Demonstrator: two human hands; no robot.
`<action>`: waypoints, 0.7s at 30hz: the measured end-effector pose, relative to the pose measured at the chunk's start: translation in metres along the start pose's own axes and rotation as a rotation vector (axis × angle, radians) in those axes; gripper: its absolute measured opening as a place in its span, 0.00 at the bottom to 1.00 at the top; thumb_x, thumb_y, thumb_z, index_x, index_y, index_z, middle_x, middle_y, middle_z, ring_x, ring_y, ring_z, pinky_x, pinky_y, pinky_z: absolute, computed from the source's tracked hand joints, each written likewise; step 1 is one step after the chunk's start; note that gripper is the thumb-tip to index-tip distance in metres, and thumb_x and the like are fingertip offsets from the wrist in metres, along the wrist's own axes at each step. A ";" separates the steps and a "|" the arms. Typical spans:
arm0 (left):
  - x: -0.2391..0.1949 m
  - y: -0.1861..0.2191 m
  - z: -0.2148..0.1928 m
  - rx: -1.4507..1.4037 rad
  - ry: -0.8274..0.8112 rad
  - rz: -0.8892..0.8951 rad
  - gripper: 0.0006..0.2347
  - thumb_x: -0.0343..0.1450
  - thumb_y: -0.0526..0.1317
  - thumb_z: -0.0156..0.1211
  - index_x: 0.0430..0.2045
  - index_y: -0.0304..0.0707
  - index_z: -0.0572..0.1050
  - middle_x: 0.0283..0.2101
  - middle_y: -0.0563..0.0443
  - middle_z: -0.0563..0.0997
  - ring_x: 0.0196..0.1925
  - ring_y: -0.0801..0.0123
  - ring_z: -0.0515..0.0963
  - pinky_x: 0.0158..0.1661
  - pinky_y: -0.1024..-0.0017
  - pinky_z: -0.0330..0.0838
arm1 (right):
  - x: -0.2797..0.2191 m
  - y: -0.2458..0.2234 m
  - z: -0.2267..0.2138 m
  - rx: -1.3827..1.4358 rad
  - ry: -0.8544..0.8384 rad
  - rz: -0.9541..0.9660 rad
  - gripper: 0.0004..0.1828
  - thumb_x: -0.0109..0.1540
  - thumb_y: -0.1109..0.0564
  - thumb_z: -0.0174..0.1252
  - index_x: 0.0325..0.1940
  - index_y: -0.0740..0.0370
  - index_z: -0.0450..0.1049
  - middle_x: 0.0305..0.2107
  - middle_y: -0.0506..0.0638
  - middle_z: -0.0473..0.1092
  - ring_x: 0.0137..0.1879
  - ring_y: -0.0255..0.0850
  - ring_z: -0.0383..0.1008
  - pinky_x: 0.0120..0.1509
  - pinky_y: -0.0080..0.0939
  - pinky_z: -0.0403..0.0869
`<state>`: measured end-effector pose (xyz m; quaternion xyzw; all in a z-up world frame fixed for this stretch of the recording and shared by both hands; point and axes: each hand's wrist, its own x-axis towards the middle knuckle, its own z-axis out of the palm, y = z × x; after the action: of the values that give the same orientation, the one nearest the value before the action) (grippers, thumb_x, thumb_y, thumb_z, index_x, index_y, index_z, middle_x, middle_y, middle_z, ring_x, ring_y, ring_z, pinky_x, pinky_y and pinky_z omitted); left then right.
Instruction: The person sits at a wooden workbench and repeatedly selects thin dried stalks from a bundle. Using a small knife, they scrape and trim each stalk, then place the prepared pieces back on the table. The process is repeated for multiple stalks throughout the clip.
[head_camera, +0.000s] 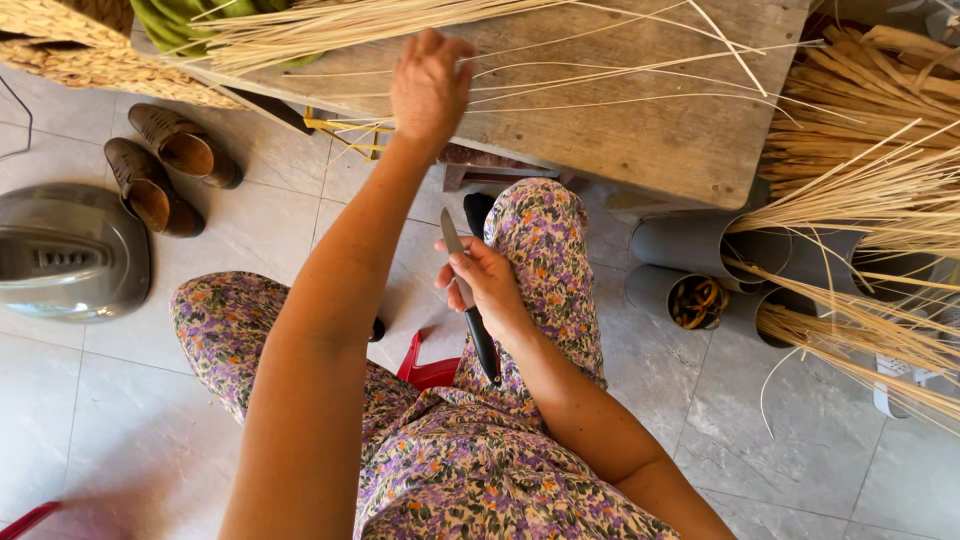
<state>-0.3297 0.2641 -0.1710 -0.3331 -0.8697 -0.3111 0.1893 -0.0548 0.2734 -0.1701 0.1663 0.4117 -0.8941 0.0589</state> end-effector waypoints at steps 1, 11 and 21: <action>0.005 -0.009 0.000 0.018 0.008 -0.036 0.03 0.69 0.37 0.70 0.32 0.47 0.81 0.37 0.49 0.78 0.42 0.56 0.77 0.40 0.58 0.73 | 0.000 0.000 0.001 0.017 -0.003 0.008 0.14 0.72 0.54 0.52 0.58 0.64 0.72 0.28 0.51 0.74 0.23 0.31 0.69 0.26 0.30 0.67; 0.038 -0.065 0.006 0.326 0.147 -0.047 0.09 0.66 0.37 0.70 0.35 0.44 0.75 0.44 0.48 0.77 0.50 0.55 0.76 0.41 0.58 0.72 | 0.002 -0.002 0.004 -0.012 -0.006 0.043 0.15 0.72 0.54 0.50 0.59 0.66 0.71 0.28 0.52 0.74 0.22 0.32 0.69 0.25 0.31 0.68; 0.052 -0.077 0.012 0.375 0.119 -0.007 0.02 0.68 0.40 0.69 0.27 0.50 0.81 0.36 0.53 0.81 0.45 0.56 0.75 0.41 0.54 0.64 | 0.004 0.001 0.004 0.034 -0.007 0.078 0.15 0.72 0.55 0.50 0.59 0.66 0.70 0.28 0.52 0.73 0.22 0.32 0.69 0.25 0.32 0.68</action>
<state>-0.4216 0.2510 -0.1844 -0.2700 -0.9008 -0.1637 0.2982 -0.0593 0.2704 -0.1698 0.1801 0.3895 -0.8985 0.0922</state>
